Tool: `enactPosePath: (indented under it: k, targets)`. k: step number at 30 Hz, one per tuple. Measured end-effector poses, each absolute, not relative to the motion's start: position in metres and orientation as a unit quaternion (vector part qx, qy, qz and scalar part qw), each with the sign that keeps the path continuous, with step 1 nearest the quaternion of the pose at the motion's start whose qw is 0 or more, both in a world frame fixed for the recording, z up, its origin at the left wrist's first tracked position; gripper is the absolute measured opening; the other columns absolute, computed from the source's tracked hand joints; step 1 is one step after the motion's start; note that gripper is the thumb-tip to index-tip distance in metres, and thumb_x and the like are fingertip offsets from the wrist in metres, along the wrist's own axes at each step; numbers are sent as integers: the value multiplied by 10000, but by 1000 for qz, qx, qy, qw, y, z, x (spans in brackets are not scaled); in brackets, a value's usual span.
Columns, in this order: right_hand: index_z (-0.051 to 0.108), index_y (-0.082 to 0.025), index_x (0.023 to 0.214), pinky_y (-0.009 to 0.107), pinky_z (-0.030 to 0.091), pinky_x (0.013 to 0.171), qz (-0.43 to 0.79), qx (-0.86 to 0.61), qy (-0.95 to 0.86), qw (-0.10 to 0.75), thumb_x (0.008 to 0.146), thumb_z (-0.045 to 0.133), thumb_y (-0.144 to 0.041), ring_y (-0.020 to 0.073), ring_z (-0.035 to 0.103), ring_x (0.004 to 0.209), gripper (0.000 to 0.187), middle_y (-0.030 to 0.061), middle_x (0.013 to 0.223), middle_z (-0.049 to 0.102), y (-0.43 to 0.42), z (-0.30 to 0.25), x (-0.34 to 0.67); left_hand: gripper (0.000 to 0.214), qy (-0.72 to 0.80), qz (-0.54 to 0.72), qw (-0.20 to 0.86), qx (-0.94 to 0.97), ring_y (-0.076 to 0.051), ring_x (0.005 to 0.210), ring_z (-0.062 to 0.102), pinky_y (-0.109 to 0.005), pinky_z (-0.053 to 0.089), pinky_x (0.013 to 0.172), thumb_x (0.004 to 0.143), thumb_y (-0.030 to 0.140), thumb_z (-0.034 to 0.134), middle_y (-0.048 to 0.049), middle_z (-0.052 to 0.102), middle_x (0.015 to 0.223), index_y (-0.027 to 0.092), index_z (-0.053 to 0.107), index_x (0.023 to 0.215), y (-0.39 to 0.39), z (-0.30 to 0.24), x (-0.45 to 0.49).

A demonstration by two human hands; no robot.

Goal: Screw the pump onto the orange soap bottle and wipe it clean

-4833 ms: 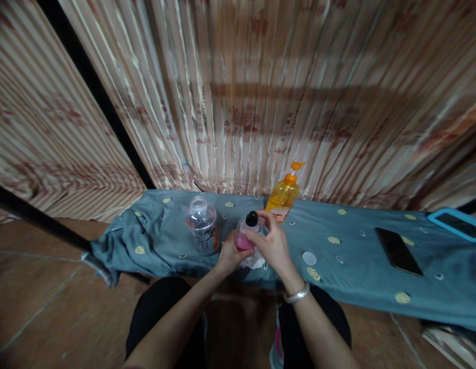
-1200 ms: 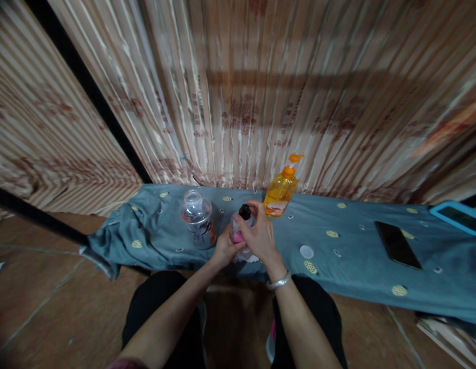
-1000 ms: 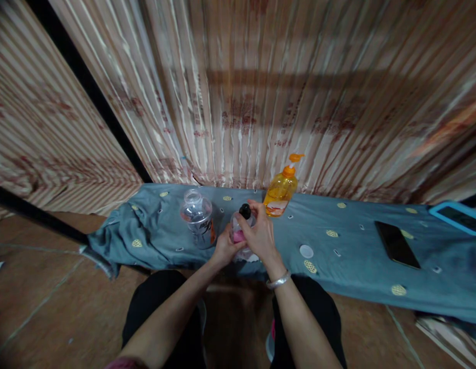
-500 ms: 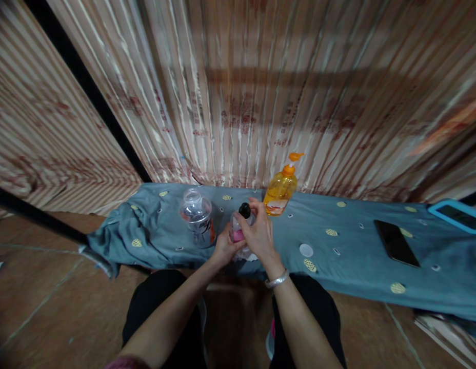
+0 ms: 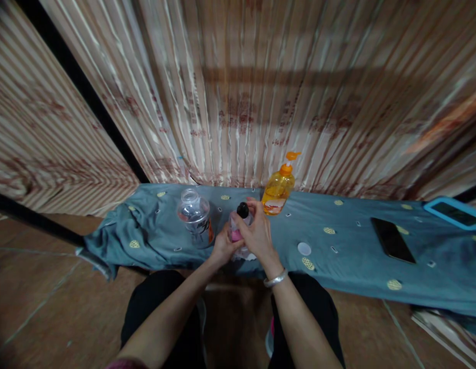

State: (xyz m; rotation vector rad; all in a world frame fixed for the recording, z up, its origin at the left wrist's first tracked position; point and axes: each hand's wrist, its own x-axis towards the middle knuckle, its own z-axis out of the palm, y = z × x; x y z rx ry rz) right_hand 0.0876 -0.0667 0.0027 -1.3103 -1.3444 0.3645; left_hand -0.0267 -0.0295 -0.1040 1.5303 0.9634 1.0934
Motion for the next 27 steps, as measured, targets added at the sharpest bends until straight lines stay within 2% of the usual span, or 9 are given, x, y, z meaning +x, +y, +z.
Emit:
enactPosePath:
  k: [2, 5, 8, 16, 19, 22, 27]
  targets:
    - [562, -165, 1137, 523, 493, 1015, 157, -560, -578, 573, 894, 668, -501, 271, 653, 1138, 428, 145, 1309, 626, -66, 1, 89, 583, 401, 448, 491, 630, -231, 939, 652, -326, 508, 839, 660, 328, 866, -49, 691, 1031, 159, 583, 1141, -29, -107, -26]
    - [567, -163, 1226, 547, 465, 1038, 159, -559, -598, 553, 939, 608, -472, 274, 646, 1150, 424, 121, 1216, 673, -66, 1, 91, 578, 408, 446, 481, 635, -240, 950, 651, -337, 511, 841, 663, 338, 870, -57, 690, 1040, 159, 589, 1135, -29, -109, -26]
    - [550, -161, 1287, 561, 440, 1064, 157, -556, -612, 540, 959, 570, -454, 277, 635, 1176, 440, 120, 1211, 680, -68, 4, 92, 564, 411, 444, 473, 641, -245, 951, 654, -345, 513, 844, 665, 335, 872, -57, 691, 1024, 158, 594, 1124, -30, -106, -26]
    - [544, -162, 1176, 529, 493, 1017, 155, -561, -580, 570, 845, 727, -510, 282, 651, 1146, 513, 159, 1350, 603, -67, 2, 88, 581, 413, 442, 476, 638, -251, 972, 658, -352, 507, 873, 646, 316, 884, -52, 689, 1030, 161, 598, 1127, -32, -97, -28]
    - [565, -160, 1152, 529, 493, 1014, 157, -563, -576, 572, 877, 691, -511, 278, 650, 1143, 463, 146, 1300, 630, -66, -1, 89, 577, 415, 434, 481, 639, -242, 939, 652, -347, 504, 855, 651, 322, 880, -49, 684, 1005, 152, 598, 1125, -32, -97, -28]
    - [572, -158, 1219, 535, 488, 1010, 158, -561, -591, 558, 920, 638, -493, 274, 658, 1124, 454, 122, 1207, 675, -66, 0, 91, 575, 418, 436, 481, 636, -232, 925, 646, -340, 502, 846, 649, 318, 881, -47, 682, 1005, 150, 594, 1118, -32, -98, -28]
    - [551, -156, 1289, 560, 443, 1058, 157, -555, -609, 544, 949, 590, -463, 279, 638, 1170, 460, 124, 1215, 678, -68, 3, 92, 518, 412, 443, 475, 639, -237, 943, 645, -335, 502, 837, 654, 302, 875, -40, 677, 988, 160, 597, 1068, -33, -97, -28]
